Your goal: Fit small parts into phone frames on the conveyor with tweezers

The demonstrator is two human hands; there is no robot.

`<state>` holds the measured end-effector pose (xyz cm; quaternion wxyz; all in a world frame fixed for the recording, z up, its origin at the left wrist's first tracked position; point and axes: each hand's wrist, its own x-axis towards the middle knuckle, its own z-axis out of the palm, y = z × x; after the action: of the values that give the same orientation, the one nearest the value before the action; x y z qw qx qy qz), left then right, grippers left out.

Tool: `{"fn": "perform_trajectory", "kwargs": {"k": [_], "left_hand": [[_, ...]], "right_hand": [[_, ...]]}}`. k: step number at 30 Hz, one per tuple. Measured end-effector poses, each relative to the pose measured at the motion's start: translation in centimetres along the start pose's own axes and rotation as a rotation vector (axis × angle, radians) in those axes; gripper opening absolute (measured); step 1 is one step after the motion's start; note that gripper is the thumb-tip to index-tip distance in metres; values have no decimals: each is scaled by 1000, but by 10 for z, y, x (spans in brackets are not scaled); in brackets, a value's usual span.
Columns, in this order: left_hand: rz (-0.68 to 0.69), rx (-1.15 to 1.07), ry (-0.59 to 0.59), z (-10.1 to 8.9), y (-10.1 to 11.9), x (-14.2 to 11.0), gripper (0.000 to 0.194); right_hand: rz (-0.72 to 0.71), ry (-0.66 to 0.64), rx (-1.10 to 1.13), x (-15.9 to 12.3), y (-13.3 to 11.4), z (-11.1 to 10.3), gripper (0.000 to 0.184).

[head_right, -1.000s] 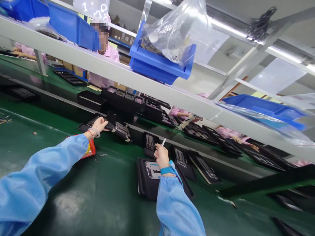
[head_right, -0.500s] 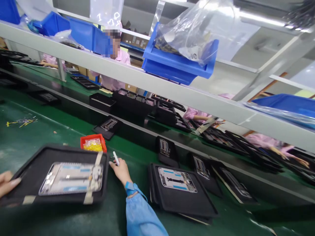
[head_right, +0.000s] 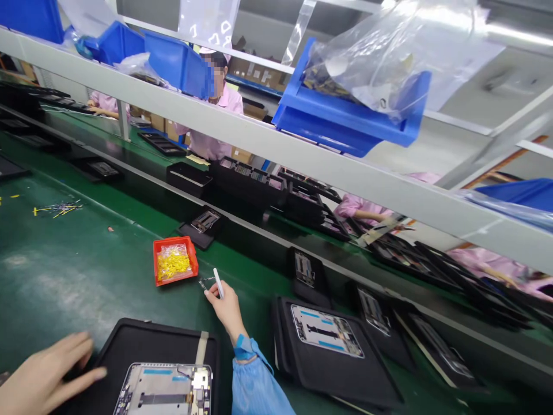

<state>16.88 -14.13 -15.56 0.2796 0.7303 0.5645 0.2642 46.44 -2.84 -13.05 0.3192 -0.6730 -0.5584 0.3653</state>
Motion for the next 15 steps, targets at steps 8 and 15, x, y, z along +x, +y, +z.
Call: {"fn": "perform_trajectory", "kwargs": {"k": [8, 15], "left_hand": [[28, -677, -214, 39, 76, 117, 38], [18, -866, -210, 51, 70, 133, 33]], "right_hand": [[43, -202, 413, -36, -24, 2, 34], [121, -307, 584, -36, -31, 4, 38]]}}
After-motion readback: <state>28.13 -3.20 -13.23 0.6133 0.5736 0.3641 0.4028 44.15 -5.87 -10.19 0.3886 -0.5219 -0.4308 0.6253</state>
